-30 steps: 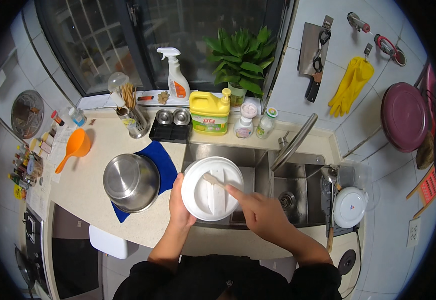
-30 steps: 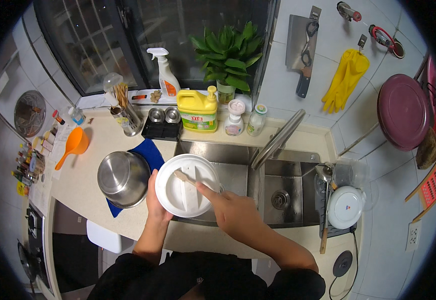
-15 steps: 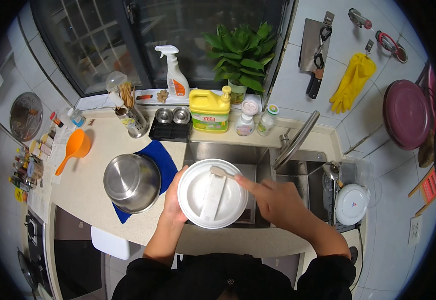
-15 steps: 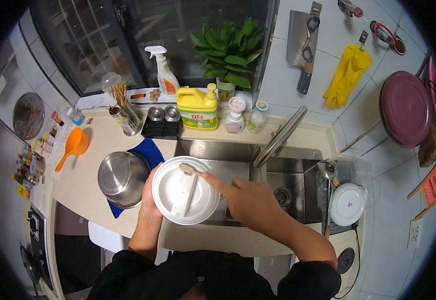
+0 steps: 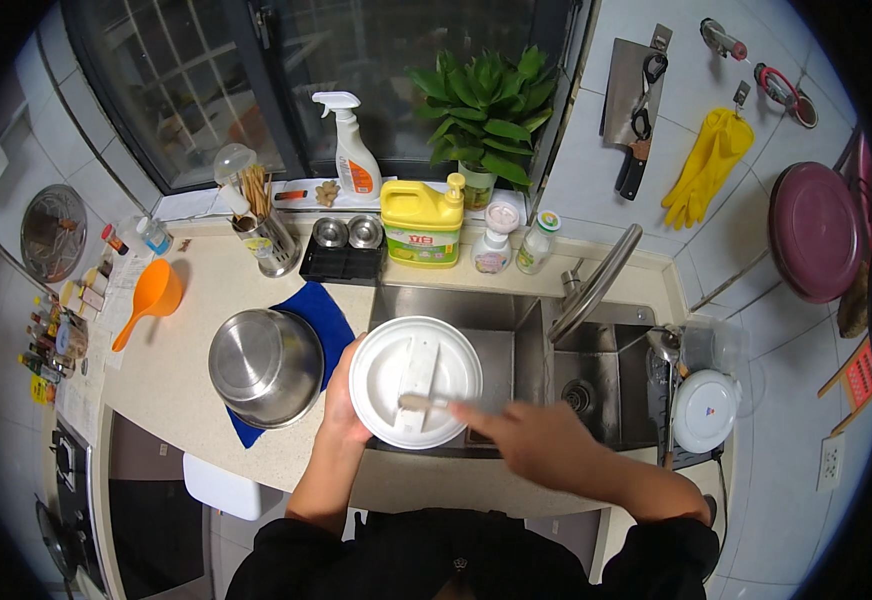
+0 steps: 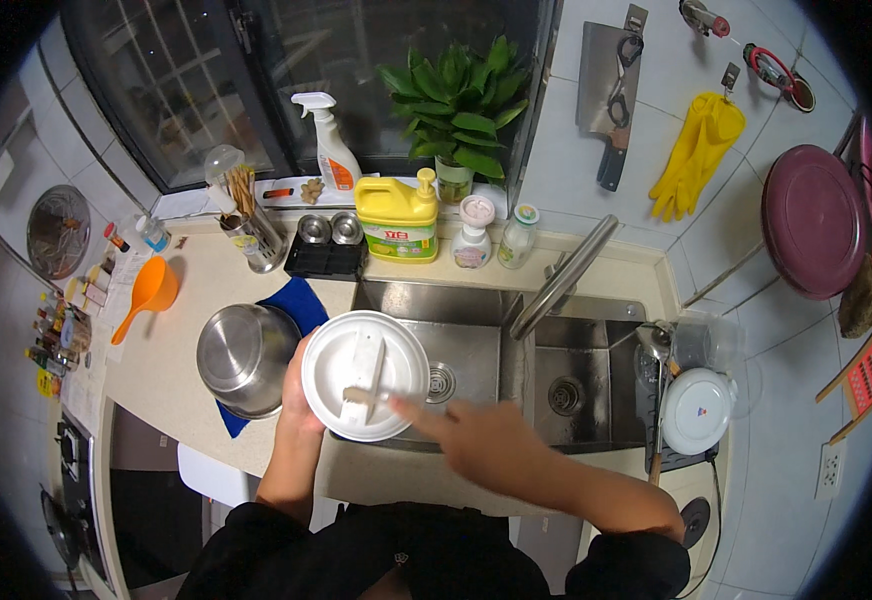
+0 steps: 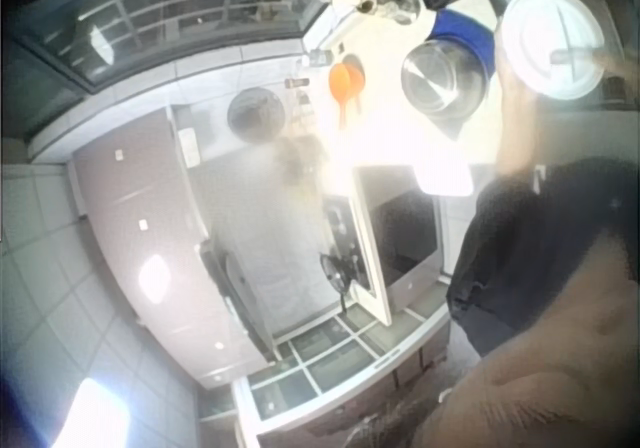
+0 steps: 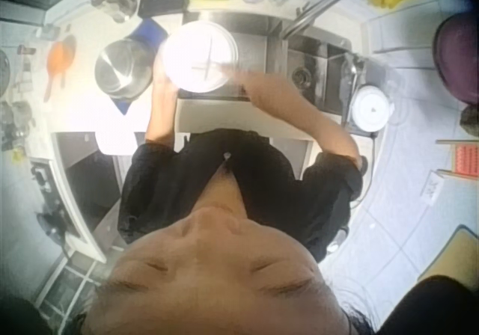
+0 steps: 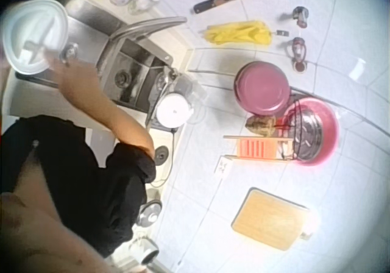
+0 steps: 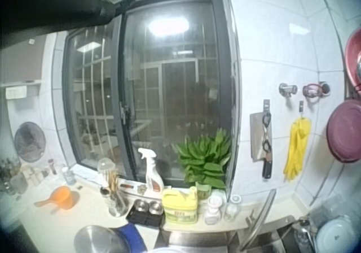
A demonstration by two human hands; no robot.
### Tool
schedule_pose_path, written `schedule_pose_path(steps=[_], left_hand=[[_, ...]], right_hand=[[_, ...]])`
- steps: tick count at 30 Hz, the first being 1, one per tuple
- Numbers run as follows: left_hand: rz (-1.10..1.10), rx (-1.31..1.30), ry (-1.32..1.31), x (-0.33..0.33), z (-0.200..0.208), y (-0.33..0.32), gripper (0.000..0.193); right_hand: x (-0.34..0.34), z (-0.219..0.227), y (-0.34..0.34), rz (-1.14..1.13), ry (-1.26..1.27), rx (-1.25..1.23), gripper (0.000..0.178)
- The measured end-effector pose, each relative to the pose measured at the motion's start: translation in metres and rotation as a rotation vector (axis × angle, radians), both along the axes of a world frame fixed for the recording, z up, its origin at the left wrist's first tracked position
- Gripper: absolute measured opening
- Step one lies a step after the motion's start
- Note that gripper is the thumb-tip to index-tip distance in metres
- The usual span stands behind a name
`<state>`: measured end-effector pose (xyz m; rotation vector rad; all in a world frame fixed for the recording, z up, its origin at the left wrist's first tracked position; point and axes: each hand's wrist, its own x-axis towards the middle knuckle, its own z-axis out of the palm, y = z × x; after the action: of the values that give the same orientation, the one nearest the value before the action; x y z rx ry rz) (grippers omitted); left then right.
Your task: The person walks to the kitchen sink carrying a white plastic container. They apply dish soap to a brush and scrub the container's interior and exterior, then rinse it under running water.
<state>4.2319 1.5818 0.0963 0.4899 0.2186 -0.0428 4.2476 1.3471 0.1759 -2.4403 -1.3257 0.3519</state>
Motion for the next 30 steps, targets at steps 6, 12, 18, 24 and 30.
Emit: schedule_pose_path(steps=[6, 12, 18, 24, 30], left_hand=[[0.007, -0.015, -0.031, 0.0, -0.004, 0.001, 0.041], [-0.009, 0.097, 0.05, 0.008, -0.023, 0.004, 0.045], [-0.325, 0.768, 0.207, 0.029, -0.115, 0.01, 0.036], [-0.311, 1.562, -0.224, 0.073, -0.132, 0.022, 0.028], [-0.246, 1.743, -0.259, 0.13, -0.077, 0.041, 0.039]], right_hand=[[0.006, -0.008, -0.001, 0.01, -0.029, -0.044, 0.057], [0.028, -0.049, -0.003, -0.172, -0.12, 0.198, 0.054], [0.055, -0.113, 0.005, -0.639, 1.22, 0.907, 0.033], [0.093, -0.123, 0.045, -0.734, 1.424, 1.213, 0.031], [0.134, -0.128, 0.075, -0.786, 1.541, 1.382, 0.029]])
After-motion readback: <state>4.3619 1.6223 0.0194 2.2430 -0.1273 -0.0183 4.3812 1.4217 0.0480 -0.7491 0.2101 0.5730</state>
